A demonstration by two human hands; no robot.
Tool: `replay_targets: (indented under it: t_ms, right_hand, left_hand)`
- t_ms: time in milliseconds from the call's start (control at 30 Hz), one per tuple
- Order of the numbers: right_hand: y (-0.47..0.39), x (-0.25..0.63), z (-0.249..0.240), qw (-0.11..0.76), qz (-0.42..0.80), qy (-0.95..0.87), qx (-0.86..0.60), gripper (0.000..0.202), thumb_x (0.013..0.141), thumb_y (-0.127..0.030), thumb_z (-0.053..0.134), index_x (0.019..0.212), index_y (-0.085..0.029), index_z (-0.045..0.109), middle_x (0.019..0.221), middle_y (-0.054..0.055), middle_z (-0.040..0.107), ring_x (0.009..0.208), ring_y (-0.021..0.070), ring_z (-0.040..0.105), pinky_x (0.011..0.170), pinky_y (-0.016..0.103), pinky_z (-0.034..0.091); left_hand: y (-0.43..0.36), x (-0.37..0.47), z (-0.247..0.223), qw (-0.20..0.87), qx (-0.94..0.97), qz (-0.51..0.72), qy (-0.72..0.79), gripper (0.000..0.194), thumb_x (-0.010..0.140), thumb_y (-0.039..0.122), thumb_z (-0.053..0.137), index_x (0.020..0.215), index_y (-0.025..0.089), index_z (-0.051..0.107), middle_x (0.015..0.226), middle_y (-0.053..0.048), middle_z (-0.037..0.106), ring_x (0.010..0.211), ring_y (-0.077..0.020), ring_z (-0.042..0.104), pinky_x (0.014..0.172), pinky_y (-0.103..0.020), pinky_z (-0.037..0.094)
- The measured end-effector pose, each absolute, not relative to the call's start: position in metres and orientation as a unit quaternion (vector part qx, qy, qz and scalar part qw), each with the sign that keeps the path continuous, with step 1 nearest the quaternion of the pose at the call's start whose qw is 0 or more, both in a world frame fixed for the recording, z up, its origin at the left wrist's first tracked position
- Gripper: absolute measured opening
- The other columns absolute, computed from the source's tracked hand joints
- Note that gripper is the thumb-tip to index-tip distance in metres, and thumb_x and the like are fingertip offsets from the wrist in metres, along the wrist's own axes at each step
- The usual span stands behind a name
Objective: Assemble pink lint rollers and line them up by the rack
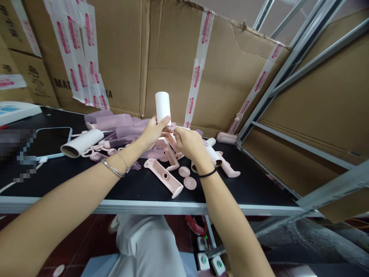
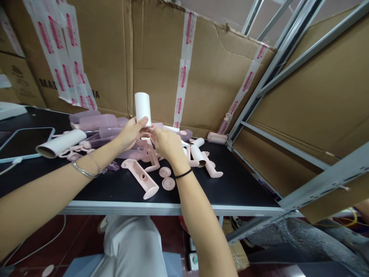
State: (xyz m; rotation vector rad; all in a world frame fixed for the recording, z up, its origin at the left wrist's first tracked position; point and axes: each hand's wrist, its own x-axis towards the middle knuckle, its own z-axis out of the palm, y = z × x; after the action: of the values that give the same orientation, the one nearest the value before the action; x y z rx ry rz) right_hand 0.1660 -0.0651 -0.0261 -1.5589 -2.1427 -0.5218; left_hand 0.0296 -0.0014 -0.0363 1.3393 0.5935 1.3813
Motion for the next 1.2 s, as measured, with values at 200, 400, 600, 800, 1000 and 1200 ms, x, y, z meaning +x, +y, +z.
replay_targets:
  t_ms: [200,400,600,800,1000,1200]
  right_hand:
    - [-0.064,0.166,-0.028,0.252,-0.182,-0.766,-0.563,0.036,0.100,-0.029,0.028,0.113,-0.021,0.060,0.097,0.007,0.072,0.086,0.0210,0.066,0.060,0.029,0.030]
    - [-0.063,0.166,-0.029,0.273,-0.168,-0.769,-0.553,0.035,0.099,-0.028,0.028,0.110,-0.021,0.061,0.096,0.005,0.073,0.083,0.0203,0.066,0.059,0.028,0.028]
    - [-0.061,0.168,-0.028,0.276,-0.161,-0.763,-0.562,0.033,0.098,-0.027,0.030,0.103,-0.020,0.062,0.093,0.006,0.073,0.080,0.0198,0.065,0.060,0.028,0.030]
    - [-0.065,0.161,-0.027,0.212,-0.183,-0.775,-0.566,0.035,0.100,-0.028,0.029,0.110,-0.020,0.061,0.098,0.007,0.072,0.089,0.0213,0.066,0.065,0.028,0.036]
    - [-0.068,0.154,-0.027,0.176,-0.174,-0.766,-0.593,0.034,0.099,-0.029,0.031,0.102,-0.019,0.063,0.101,0.009,0.071,0.090,0.0219,0.066,0.069,0.029,0.041]
    - [-0.062,0.164,-0.032,0.194,-0.097,-0.682,-0.698,0.060,0.093,-0.063,0.034,0.093,-0.015,0.069,0.096,0.016,0.072,0.089,0.0268,0.068,0.073,0.032,0.046]
  left_hand:
    - [0.000,0.031,-0.038,0.546,0.573,0.576,0.207,0.046,0.073,0.052,0.074,0.088,0.015,0.052,0.073,-0.002,0.062,0.063,-0.0114,0.060,0.056,-0.023,0.049]
    - [-0.002,0.034,-0.039,0.537,0.593,0.570,0.186,0.047,0.071,0.052,0.075,0.088,0.014,0.053,0.074,-0.002,0.061,0.062,-0.0113,0.059,0.052,-0.023,0.048]
    - [-0.001,0.034,-0.040,0.527,0.602,0.570,0.188,0.044,0.075,0.051,0.072,0.089,0.014,0.053,0.076,-0.003,0.061,0.065,-0.0122,0.061,0.053,-0.022,0.049]
    - [-0.003,0.036,-0.040,0.506,0.593,0.587,0.219,0.047,0.076,0.057,0.068,0.088,0.015,0.050,0.077,-0.004,0.062,0.064,-0.0122,0.061,0.059,-0.025,0.050]
    - [0.013,0.018,-0.029,0.353,0.603,0.609,0.376,0.038,0.083,0.047,0.061,0.101,0.014,0.051,0.094,-0.012,0.066,0.081,-0.0205,0.067,0.072,-0.034,0.054]
    - [0.018,-0.007,-0.029,0.061,0.663,0.398,0.631,0.061,0.079,0.038,0.064,0.128,0.008,0.044,0.132,-0.028,0.054,0.126,-0.0427,0.050,0.100,-0.059,0.041]
